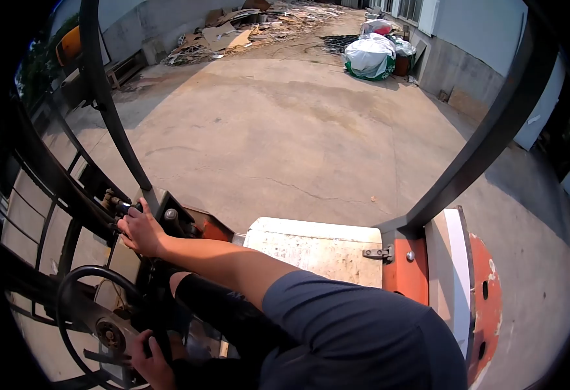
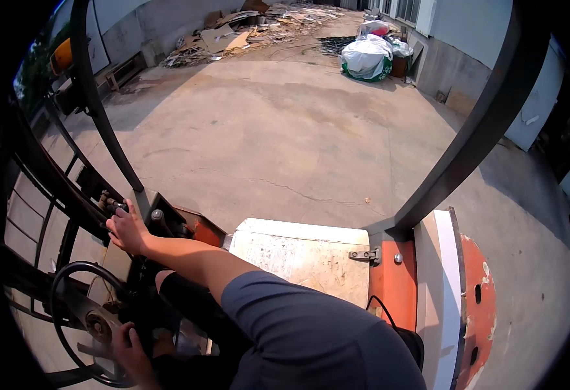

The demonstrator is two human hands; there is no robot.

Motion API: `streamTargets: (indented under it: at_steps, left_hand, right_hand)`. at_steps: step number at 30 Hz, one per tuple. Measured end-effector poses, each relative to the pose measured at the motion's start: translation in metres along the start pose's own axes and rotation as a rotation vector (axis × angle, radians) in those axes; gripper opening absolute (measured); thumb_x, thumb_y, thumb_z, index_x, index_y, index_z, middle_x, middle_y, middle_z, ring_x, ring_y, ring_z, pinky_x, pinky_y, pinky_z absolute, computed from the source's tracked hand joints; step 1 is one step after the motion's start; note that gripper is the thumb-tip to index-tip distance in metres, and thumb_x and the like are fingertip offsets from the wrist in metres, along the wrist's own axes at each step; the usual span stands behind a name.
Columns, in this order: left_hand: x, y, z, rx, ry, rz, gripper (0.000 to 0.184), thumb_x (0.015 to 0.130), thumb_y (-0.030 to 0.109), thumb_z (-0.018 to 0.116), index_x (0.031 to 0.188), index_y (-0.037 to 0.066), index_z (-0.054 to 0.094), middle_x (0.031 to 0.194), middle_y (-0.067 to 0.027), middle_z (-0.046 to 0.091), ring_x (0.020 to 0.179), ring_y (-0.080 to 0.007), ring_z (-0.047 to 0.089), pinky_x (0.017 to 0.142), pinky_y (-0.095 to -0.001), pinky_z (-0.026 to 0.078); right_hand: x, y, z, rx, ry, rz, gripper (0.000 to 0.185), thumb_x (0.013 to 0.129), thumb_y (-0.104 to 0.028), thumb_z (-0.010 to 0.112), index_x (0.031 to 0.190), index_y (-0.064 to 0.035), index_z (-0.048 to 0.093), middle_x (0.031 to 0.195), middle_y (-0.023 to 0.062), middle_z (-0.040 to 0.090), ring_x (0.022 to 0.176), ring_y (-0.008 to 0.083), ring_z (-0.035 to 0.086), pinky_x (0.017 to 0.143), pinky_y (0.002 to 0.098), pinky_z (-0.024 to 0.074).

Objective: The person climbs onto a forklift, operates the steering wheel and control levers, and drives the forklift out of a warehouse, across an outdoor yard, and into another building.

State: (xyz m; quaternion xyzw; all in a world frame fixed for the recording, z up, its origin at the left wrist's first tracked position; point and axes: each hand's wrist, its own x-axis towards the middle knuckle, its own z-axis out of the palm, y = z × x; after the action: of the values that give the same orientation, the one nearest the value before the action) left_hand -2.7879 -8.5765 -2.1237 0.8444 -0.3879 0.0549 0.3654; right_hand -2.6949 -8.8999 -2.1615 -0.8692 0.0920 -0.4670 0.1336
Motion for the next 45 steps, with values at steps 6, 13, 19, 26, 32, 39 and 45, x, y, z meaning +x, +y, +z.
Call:
streamTargets:
  at_steps: [6,13,19,26,32,39,45]
  left_hand:
    - [-0.018,0.057,0.024,-0.272,0.005,-0.087,0.014,0.098,0.006,0.064,0.107,-0.003,0.069,0.082,-0.0082,0.07,0.074,-0.0125,0.065,0.068,-0.0264,0.05]
    - [0.04,0.178,0.117,-0.082,0.131,0.1,0.015,0.093,0.017,0.071,0.1,0.004,0.074,0.082,-0.0167,0.072,0.073,-0.0314,0.072,0.068,-0.0388,0.054]
    - [-0.023,0.068,-0.01,0.208,0.294,0.069,0.018,0.091,0.024,0.068,0.091,0.008,0.076,0.081,-0.0162,0.073,0.08,-0.036,0.073,0.072,-0.045,0.058]
    - [-0.219,-0.262,-0.408,0.137,0.545,-0.128,0.012,0.079,0.015,0.07,0.077,0.008,0.079,0.083,-0.0176,0.076,0.083,-0.035,0.076,0.08,-0.0438,0.061]
    - [-0.271,-0.269,-0.453,0.239,0.641,-0.253,0.017,0.082,0.015,0.066,0.075,0.005,0.077,0.081,-0.0193,0.075,0.084,-0.0352,0.074,0.079,-0.0416,0.06]
    - [-0.374,-0.19,-0.44,0.014,0.687,-0.208,0.014,0.081,0.018,0.064,0.087,0.009,0.074,0.08,-0.02,0.071,0.075,-0.0409,0.07,0.067,-0.0508,0.056]
    - [-0.485,-0.127,-0.452,-0.437,0.699,-0.327,0.017,0.089,0.024,0.06,0.09,0.014,0.074,0.081,-0.0149,0.071,0.074,-0.0373,0.07,0.067,-0.0499,0.055]
  right_hand:
    - [-0.027,-0.003,-0.051,0.027,0.094,-0.005,0.023,0.093,-0.033,0.064,0.098,-0.0116,0.063,0.091,0.0069,0.063,0.11,0.0259,0.058,0.117,0.0635,0.0212]
    - [-0.077,0.061,-0.15,-0.022,0.102,-0.024,0.018,0.094,-0.03,0.065,0.098,-0.0127,0.065,0.091,0.0039,0.067,0.104,0.0252,0.061,0.111,0.06,0.027]
    - [-0.196,-0.111,-0.12,-0.046,-0.021,-0.024,0.021,0.099,-0.029,0.061,0.108,-0.0111,0.067,0.1,0.0057,0.071,0.106,0.0272,0.063,0.114,0.0576,0.0281]
    - [-0.292,-0.533,0.009,-0.347,-0.193,0.006,0.043,0.11,-0.047,0.045,0.135,-0.0188,0.064,0.125,0.0039,0.072,0.122,0.0263,0.061,0.114,0.0525,0.0295]
    - [-0.311,-0.52,-0.008,-0.419,-0.101,-0.156,0.045,0.11,-0.049,0.044,0.138,-0.0203,0.065,0.128,0.0049,0.071,0.118,0.0281,0.065,0.099,0.0422,0.0464]
    - [-0.37,-0.589,-0.147,-0.298,-0.033,-0.276,0.046,0.108,-0.04,0.044,0.106,-0.0086,0.078,0.098,0.0133,0.075,0.091,0.0311,0.064,0.089,0.047,0.0439]
    - [-0.431,-0.603,-0.233,-0.316,-0.082,-0.204,0.038,0.106,-0.034,0.049,0.107,-0.0087,0.078,0.101,0.0123,0.074,0.092,0.031,0.063,0.091,0.0469,0.0432]
